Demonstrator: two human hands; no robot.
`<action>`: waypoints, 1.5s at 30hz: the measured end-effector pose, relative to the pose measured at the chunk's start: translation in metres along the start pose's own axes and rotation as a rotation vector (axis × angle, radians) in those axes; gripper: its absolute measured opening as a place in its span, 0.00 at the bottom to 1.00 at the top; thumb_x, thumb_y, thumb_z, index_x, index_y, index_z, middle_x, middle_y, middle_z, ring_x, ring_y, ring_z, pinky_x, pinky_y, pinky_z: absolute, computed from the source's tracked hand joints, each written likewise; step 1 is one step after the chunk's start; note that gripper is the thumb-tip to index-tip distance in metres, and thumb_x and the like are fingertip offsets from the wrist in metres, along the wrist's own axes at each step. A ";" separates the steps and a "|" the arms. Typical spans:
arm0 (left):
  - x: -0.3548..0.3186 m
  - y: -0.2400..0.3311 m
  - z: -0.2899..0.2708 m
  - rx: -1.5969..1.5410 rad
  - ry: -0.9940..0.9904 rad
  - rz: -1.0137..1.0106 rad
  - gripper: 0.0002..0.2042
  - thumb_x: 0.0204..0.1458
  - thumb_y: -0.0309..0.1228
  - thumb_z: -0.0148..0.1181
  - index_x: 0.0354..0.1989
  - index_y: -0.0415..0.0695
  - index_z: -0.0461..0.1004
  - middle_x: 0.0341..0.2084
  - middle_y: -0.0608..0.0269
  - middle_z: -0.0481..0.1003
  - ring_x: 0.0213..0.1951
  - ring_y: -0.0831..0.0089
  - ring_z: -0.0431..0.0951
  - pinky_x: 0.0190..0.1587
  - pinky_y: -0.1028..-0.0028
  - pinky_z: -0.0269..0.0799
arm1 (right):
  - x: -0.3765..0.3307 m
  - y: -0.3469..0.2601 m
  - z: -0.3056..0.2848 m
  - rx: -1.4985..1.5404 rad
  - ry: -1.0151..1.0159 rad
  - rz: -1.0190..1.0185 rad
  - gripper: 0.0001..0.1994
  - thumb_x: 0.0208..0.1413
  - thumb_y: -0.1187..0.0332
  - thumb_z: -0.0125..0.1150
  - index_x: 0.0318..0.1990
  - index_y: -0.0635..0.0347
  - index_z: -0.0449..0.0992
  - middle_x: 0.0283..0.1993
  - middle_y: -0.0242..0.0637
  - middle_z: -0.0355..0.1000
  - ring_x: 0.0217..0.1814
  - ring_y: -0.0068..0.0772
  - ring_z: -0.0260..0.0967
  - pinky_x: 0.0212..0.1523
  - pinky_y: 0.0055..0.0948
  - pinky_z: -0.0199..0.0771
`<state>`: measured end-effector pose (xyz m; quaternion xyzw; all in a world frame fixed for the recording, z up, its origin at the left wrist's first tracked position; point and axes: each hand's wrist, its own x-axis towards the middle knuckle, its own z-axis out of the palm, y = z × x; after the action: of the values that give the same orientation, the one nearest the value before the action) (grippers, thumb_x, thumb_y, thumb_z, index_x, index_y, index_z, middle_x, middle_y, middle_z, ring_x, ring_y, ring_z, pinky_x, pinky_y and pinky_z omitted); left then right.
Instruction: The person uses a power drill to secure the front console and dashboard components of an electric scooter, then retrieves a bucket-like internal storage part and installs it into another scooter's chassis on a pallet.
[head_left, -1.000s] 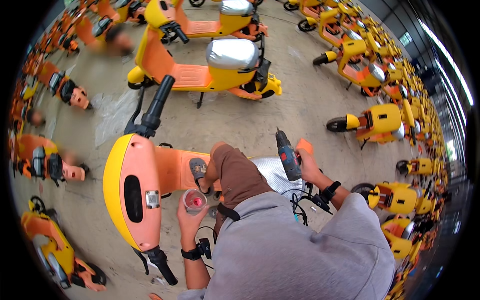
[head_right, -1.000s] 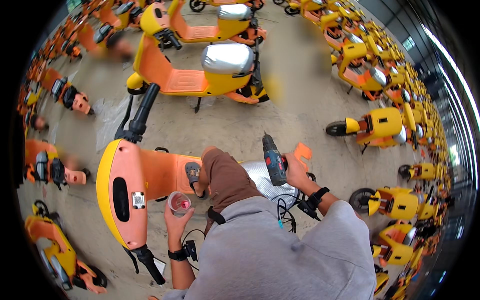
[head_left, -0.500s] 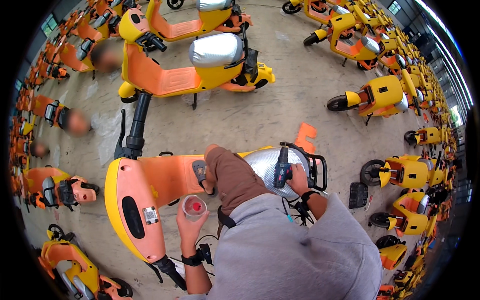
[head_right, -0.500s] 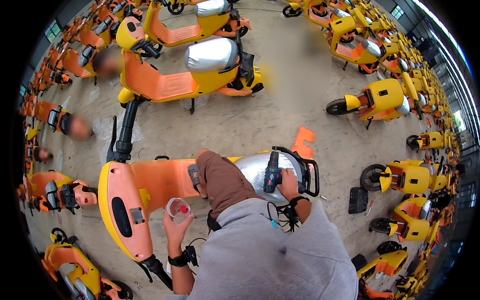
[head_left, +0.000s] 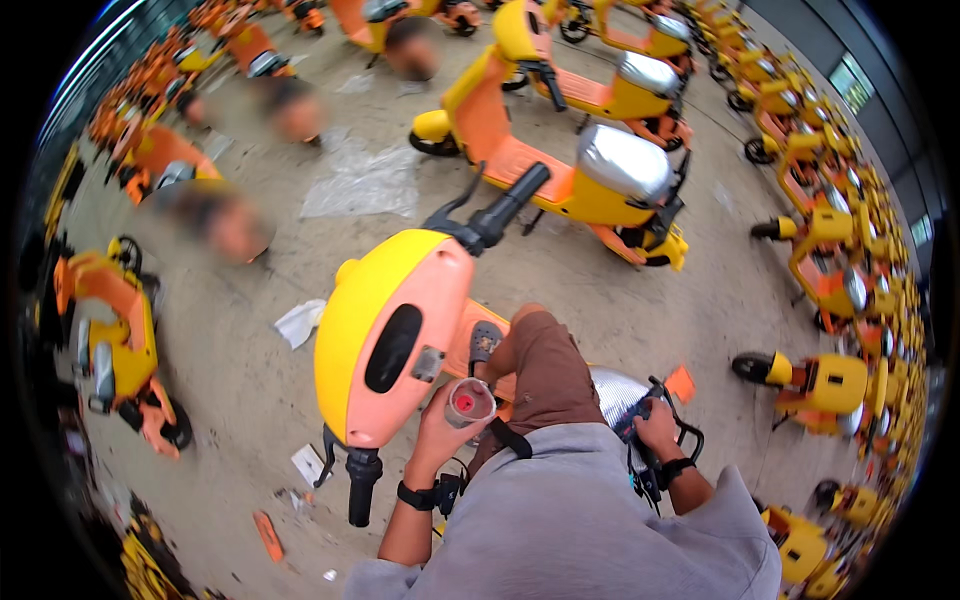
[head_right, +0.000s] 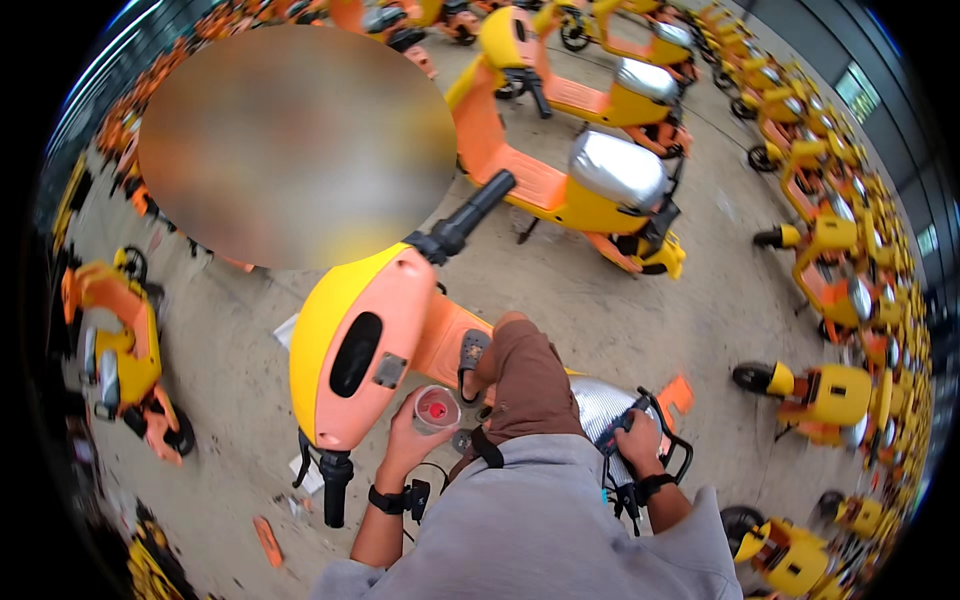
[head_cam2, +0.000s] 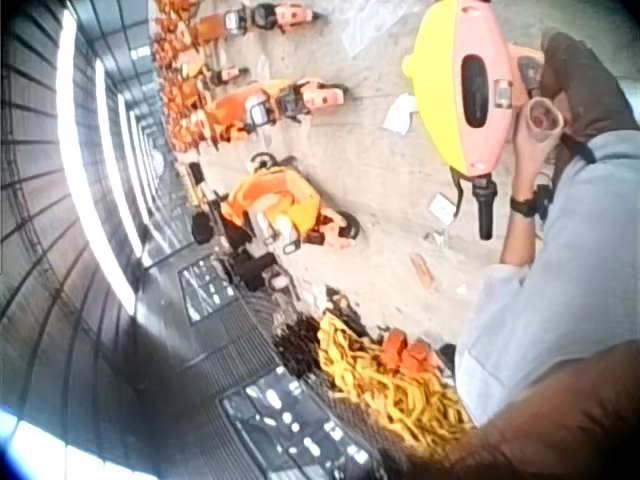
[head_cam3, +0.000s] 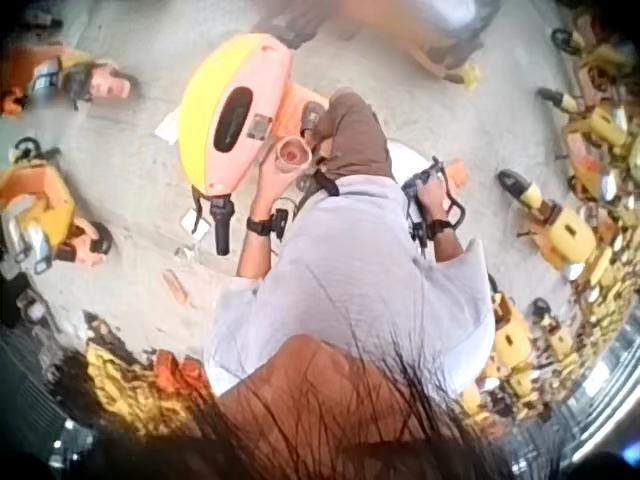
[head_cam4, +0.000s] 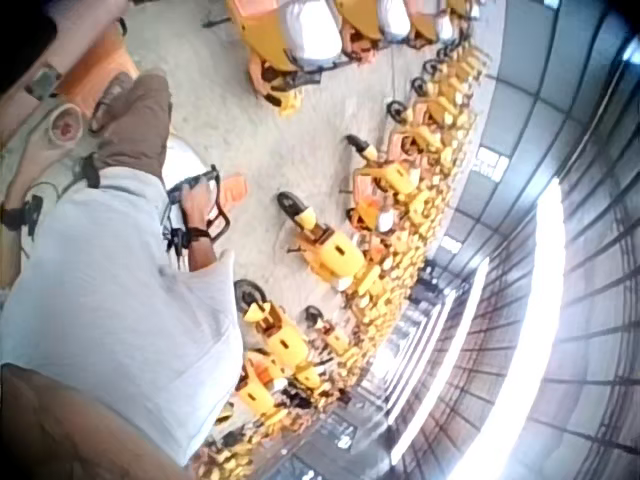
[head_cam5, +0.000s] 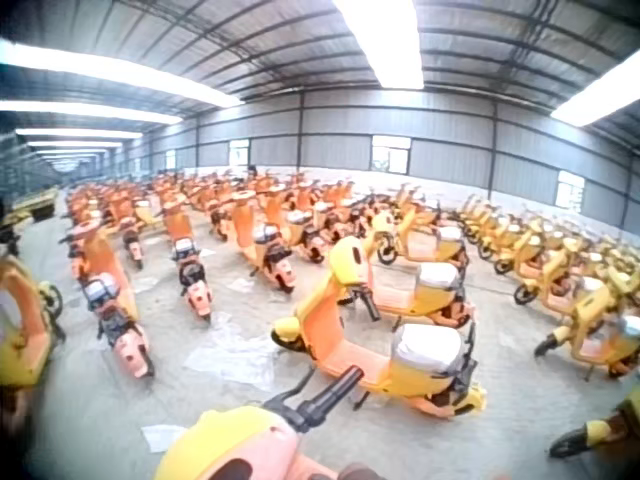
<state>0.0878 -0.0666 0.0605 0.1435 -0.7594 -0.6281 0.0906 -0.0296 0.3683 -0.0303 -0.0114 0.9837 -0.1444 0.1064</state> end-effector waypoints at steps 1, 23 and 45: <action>0.000 0.001 -0.002 -0.029 0.005 -0.028 0.31 0.40 0.27 0.77 0.55 0.39 0.71 0.47 0.58 0.77 0.50 0.70 0.77 0.54 0.68 0.73 | 0.011 -0.026 -0.021 0.041 -0.172 0.003 0.19 0.47 0.61 0.63 0.42 0.67 0.80 0.37 0.49 0.79 0.42 0.50 0.77 0.47 0.41 0.77; -0.023 -0.015 -0.015 0.012 0.127 -0.023 0.38 0.41 0.29 0.76 0.63 0.36 0.64 0.55 0.52 0.73 0.55 0.64 0.75 0.58 0.66 0.71 | -0.011 -0.398 -0.067 0.558 -0.026 -1.087 0.14 0.51 0.59 0.71 0.38 0.59 0.81 0.30 0.35 0.78 0.29 0.37 0.78 0.28 0.32 0.76; 0.030 0.009 0.021 0.134 -0.218 0.129 0.30 0.40 0.25 0.75 0.55 0.39 0.71 0.48 0.59 0.76 0.51 0.70 0.76 0.55 0.69 0.71 | -0.021 -0.274 -0.093 0.779 -0.005 -0.579 0.10 0.54 0.65 0.68 0.41 0.58 0.82 0.34 0.38 0.78 0.30 0.32 0.76 0.33 0.28 0.76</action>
<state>0.0517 -0.0557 0.0643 0.0310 -0.8127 -0.5807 0.0378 -0.0311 0.1327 0.1395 -0.2444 0.8126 -0.5256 0.0605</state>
